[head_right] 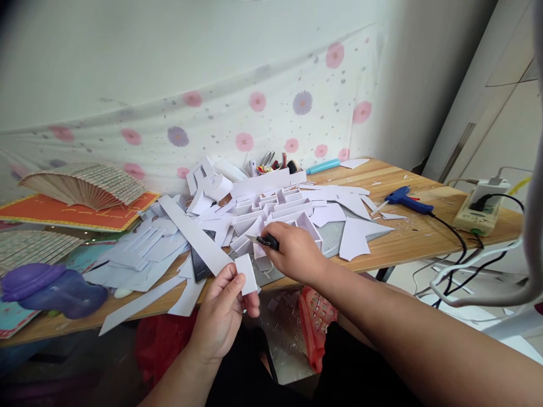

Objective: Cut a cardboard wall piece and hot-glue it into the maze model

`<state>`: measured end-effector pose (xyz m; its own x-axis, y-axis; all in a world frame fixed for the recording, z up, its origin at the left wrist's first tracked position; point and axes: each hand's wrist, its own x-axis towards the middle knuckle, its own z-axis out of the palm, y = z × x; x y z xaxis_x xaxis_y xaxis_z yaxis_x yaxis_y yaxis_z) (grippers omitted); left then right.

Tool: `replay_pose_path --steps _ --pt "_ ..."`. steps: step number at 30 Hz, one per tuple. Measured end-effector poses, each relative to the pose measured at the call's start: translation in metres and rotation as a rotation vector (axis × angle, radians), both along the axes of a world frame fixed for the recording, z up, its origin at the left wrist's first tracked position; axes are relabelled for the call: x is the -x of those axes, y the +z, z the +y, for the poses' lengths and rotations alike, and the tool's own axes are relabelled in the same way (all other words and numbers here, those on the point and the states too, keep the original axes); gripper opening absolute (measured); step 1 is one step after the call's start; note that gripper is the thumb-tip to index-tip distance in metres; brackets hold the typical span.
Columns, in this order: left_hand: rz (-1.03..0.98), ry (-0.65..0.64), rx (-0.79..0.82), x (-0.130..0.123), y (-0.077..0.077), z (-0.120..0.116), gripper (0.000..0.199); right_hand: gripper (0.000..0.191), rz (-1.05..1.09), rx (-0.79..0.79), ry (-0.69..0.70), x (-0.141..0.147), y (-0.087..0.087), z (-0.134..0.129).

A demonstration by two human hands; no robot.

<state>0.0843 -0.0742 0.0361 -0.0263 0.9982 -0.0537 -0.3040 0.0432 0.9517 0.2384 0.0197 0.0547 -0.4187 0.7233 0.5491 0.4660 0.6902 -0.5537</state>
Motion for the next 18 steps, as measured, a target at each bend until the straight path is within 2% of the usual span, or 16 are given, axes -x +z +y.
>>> replay_pose_path --steps 4,8,14,18 --pt "0.029 0.026 0.006 -0.0006 0.0020 0.0022 0.027 0.014 0.052 0.098 0.186 -0.0024 0.0086 -0.0063" --pt "-0.140 -0.077 -0.008 0.0003 0.0037 0.0035 0.026 0.012 0.006 0.132 0.312 -0.0024 0.0111 -0.0089" --pt "-0.358 -0.211 -0.080 0.0005 0.0001 0.0062 0.028 0.013 0.041 0.211 0.365 -0.0034 0.0113 -0.0085" --pt "-0.365 -0.191 -0.111 -0.0006 -0.0020 0.0069 0.021 0.012 0.032 0.133 0.332 -0.0033 0.0088 -0.0085"
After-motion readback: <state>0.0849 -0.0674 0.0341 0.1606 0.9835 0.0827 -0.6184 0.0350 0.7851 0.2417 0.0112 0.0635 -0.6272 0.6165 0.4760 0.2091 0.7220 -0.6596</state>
